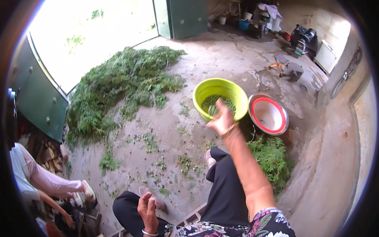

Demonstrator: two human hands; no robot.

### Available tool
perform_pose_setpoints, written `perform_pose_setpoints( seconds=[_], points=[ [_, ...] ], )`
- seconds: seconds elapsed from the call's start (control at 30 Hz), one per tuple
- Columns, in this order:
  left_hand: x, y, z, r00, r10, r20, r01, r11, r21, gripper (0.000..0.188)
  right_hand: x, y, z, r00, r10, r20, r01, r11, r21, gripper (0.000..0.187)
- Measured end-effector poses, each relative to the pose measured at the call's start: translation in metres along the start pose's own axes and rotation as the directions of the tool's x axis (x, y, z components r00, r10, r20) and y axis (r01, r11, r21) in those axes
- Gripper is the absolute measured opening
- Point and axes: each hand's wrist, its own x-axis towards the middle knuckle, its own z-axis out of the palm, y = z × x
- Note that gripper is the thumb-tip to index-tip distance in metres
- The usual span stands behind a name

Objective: The person picks berries from cedar branches by hand, dropping them into a green bowl. After the branches are moved aside, the person gathers loose berries from the ground and adds them to the bowl.

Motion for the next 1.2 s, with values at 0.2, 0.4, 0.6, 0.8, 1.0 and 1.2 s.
perform_pose_setpoints(
  seconds=[0.2,0.4,0.6,0.8,1.0,1.2],
  points=[
    [0.003,-0.074,-0.011,0.980,-0.114,0.162,0.020,0.870,0.492,0.036,0.016,0.021,-0.037,0.976,0.207,-0.060,-0.207,0.978,0.016,0.057],
    [0.002,-0.077,0.018,0.667,-0.397,0.630,-0.318,0.613,0.723,0.041,-0.023,0.095,-0.032,0.885,0.465,-0.027,-0.466,0.883,-0.064,0.019],
    [0.033,-0.111,0.046,0.687,-0.434,0.582,-0.238,0.623,0.745,0.038,-0.007,0.110,-0.008,0.886,0.463,0.034,-0.459,0.885,-0.079,0.022],
    [0.005,-0.173,0.051,0.328,-0.521,0.788,-0.400,0.680,0.615,0.034,0.016,0.124,0.017,0.898,0.427,0.110,-0.406,0.898,-0.170,0.022],
    [-0.029,-0.172,0.062,-0.104,-0.526,0.844,0.124,0.835,0.535,0.040,0.015,0.151,0.017,0.833,0.549,0.069,-0.527,0.825,-0.202,0.021],
    [-0.026,-0.163,0.063,-0.229,-0.638,0.735,0.202,0.708,0.677,0.054,0.016,0.156,0.029,0.829,0.558,0.023,-0.512,0.776,-0.369,0.023]
  ],
)
